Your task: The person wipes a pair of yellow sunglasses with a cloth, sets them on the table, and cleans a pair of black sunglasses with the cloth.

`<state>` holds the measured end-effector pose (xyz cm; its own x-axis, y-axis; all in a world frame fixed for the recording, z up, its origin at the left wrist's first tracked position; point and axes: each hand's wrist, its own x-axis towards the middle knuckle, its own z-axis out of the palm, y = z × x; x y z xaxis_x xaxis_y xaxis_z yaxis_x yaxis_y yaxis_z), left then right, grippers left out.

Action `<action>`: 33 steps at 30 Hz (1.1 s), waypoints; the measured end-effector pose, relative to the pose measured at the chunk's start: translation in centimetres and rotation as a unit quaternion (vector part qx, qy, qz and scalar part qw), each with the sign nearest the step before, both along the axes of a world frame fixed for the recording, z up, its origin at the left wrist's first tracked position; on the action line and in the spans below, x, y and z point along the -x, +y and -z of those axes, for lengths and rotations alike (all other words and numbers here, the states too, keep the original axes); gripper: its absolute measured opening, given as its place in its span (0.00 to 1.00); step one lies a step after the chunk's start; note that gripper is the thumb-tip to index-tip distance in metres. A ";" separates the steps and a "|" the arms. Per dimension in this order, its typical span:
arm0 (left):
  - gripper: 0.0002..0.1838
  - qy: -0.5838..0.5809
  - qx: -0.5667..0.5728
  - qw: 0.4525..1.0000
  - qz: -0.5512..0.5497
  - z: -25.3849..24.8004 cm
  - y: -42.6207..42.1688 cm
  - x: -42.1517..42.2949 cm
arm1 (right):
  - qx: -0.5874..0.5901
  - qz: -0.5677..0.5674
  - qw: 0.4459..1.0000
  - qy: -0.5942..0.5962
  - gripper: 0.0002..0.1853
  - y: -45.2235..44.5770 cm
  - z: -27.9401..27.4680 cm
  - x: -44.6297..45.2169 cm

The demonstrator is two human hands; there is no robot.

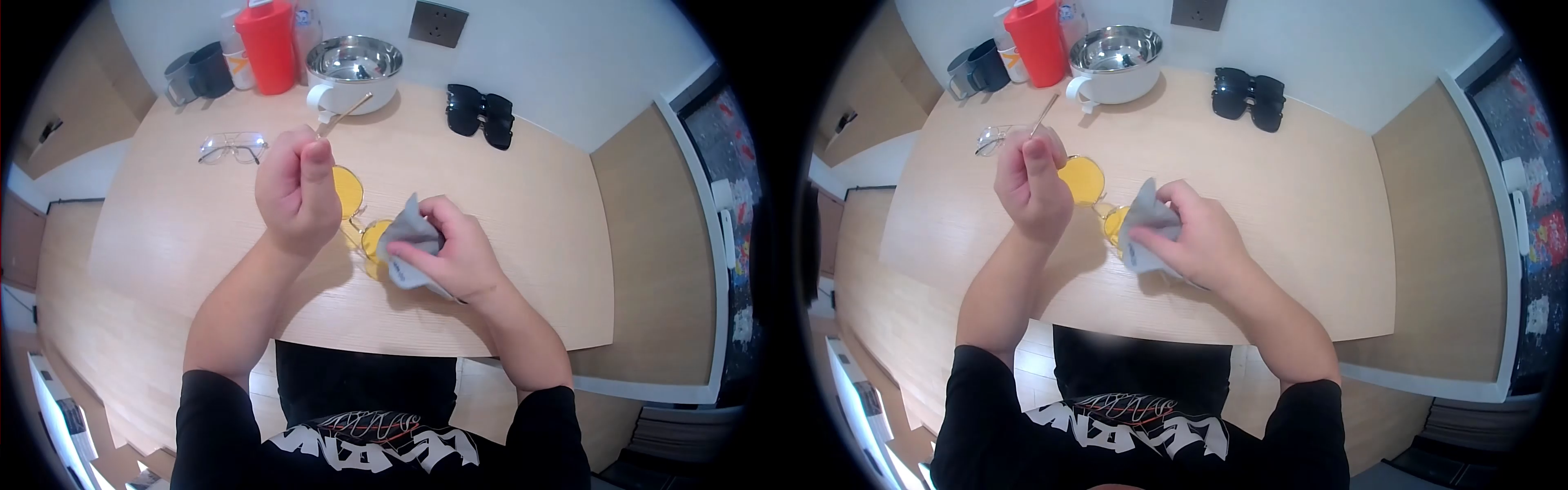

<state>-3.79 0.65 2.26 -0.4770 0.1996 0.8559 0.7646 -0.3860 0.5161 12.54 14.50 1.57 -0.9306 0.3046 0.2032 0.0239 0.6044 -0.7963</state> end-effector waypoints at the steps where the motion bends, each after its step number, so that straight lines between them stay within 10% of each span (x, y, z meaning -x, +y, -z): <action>1: 0.13 0.007 0.002 1.000 0.005 0.0 0.1 -0.2 | -0.001 -0.008 1.000 -0.013 0.22 -0.1 0.0 0.0; 33: 0.17 0.039 0.057 0.998 -0.009 0.2 0.2 -1.1 | -0.163 -0.140 0.976 -0.032 0.19 0.4 -0.1 0.5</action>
